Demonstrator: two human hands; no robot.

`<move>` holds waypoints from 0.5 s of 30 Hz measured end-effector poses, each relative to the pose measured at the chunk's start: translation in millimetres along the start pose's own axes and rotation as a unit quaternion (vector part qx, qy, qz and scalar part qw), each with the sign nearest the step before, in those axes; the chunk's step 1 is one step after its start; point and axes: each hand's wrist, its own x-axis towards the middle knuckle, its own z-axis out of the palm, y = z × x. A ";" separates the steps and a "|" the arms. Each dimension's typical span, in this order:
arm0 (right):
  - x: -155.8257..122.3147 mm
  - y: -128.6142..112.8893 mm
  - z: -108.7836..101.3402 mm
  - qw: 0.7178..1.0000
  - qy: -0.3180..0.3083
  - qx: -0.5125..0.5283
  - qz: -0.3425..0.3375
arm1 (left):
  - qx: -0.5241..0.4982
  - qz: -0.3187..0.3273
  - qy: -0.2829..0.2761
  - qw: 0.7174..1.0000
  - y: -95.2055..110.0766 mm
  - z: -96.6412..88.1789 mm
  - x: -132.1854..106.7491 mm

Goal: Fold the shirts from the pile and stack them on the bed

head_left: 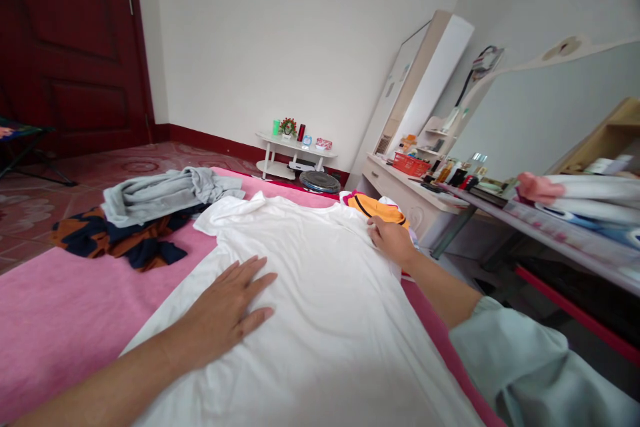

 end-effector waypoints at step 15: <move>56.3 -3.7 -8.3 0.987 0.043 -0.040 0.148 | -0.014 -0.001 0.021 1.000 0.6 2.3 0.4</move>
